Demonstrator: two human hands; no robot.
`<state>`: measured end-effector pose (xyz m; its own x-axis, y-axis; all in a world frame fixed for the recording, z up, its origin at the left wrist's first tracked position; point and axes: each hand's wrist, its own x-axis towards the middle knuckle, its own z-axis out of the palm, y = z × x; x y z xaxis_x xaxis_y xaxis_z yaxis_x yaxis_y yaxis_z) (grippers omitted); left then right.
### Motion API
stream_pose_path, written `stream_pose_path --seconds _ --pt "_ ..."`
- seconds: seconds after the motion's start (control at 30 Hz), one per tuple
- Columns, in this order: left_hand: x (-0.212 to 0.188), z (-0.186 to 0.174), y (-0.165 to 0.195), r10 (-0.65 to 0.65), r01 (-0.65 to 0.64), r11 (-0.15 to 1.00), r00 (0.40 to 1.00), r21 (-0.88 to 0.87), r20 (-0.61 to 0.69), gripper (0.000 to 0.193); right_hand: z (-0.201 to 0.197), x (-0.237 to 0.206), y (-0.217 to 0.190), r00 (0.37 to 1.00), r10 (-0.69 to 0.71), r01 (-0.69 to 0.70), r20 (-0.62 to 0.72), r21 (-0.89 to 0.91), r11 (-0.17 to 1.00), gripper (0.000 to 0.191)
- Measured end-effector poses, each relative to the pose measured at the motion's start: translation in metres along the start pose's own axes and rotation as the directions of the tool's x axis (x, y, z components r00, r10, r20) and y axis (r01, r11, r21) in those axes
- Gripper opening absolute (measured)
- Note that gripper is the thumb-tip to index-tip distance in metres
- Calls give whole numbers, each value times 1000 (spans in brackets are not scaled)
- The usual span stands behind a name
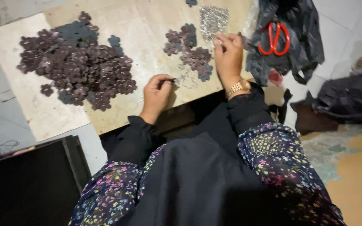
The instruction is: The person sits on the floor and repeatedly picks up small dark flower-shaped pieces and tiny metal fasteners from a wooden board. They attach the fasteners to the pieces by hand and place the finished units back on the board.
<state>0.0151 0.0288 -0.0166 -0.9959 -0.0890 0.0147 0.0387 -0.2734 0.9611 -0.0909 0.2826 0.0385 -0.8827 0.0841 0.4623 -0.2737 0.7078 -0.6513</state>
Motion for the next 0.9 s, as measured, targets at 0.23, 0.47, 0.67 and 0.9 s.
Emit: stream_pose_path --seconds 0.23,0.47,0.67,0.9 --pt "1 0 42 131 -92 949 985 300 -114 12 24 14 22 989 -151 150 10 -198 969 19" --pt "7 -80 133 645 -168 478 734 862 -214 13 20 10 18 998 -61 61 4 -101 993 13" --pt "31 -147 146 451 112 595 773 796 -447 24 17 6 17 992 -121 120 -16 -53 991 11" --pt "25 -123 145 554 4 567 739 824 -384 57 8 -1 7 994 -83 80 -67 -36 996 18"
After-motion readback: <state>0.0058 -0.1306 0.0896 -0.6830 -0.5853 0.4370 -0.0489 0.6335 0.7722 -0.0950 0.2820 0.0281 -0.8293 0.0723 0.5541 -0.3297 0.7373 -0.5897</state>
